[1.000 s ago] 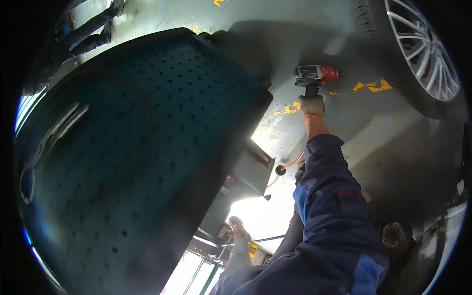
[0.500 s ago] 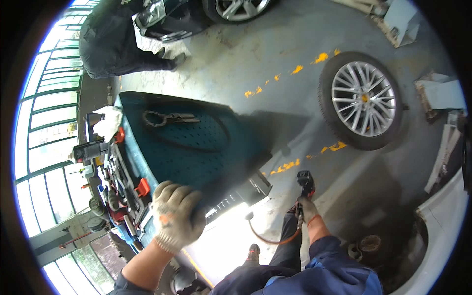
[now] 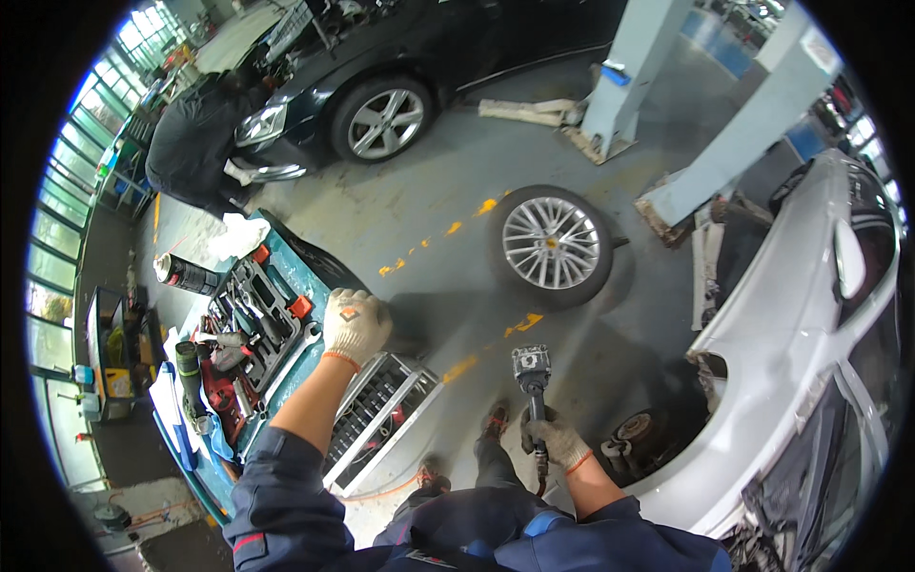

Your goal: The person retrieves a socket wrench from a tool chest and uses it on the engine of a white car with the hood open. They then use a pneumatic impact wrench to remove bolts from the engine area. Finally, they place a red protective cover over the front of the car and continue working on the engine.

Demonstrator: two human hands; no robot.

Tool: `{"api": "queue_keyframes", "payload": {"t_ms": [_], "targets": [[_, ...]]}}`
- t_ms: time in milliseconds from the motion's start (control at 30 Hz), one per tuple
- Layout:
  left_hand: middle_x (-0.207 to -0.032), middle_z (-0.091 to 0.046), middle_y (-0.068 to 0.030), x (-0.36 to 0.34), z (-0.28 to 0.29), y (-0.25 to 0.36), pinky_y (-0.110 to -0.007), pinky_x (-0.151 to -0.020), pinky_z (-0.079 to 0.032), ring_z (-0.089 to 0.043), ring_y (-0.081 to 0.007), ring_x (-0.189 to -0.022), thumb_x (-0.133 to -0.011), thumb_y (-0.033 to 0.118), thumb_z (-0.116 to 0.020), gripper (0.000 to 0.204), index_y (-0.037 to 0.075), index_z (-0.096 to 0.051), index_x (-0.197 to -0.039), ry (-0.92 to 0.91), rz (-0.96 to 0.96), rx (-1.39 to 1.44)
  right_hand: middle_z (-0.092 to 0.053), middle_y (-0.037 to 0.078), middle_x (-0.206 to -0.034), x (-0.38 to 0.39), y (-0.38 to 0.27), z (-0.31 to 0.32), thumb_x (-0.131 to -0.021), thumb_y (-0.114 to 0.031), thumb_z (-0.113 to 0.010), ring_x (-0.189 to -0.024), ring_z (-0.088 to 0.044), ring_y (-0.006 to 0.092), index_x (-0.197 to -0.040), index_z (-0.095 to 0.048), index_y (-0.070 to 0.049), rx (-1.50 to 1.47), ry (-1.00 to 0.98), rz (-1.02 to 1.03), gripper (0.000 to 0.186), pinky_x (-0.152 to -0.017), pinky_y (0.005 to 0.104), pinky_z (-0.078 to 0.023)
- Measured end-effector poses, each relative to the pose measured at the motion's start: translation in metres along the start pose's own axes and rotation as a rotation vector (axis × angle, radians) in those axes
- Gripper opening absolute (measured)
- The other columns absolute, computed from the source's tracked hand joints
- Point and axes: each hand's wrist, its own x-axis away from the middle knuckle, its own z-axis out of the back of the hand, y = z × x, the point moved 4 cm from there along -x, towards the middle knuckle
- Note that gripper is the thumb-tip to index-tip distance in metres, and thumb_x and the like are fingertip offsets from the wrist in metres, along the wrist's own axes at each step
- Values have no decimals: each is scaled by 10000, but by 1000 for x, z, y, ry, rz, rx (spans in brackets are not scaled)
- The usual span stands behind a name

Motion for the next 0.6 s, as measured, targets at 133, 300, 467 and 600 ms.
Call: {"api": "queue_keyframes", "payload": {"t_ms": [133,300,467,600], "targets": [[-986,-753,-166,8,14,14,-461,-998,-500,-682,-358,-1063,-873,298,-650,282,72,-799,-951,131,-54,70,-648,76,-820,82,-13,-48,-800,-160,-729,-711,-650,208,-1080,-644,-12,88,-45,190,328,-681,349,-540],[-1322,-695,-209,113,8,94,-449,-1114,-482,-630,-382,-1278,-951,402,-663,519,39,-693,-1320,-124,-235,897,-702,98,-844,177,32,-109,-658,-48,-618,-790,-665,202,-1030,-676,-8,350,-42,326,378,-751,350,-553],[-1435,-631,-142,243,-16,148,-405,-1131,-482,-608,-307,-1332,-994,221,-688,433,88,-627,-1402,-694,-303,1595,-707,39,-1067,227,125,-168,-737,-76,-745,-966,-655,118,-1176,-675,-9,88,-43,475,450,-845,279,-531],[-1214,-720,-114,292,-8,131,-377,-1005,-568,-697,-229,-1120,-954,72,-729,315,57,-685,-1265,-204,-675,1273,-728,83,-1234,255,162,-195,-799,-69,-793,-1165,-670,166,-1361,-600,20,215,162,375,600,-1016,354,-540]]}}
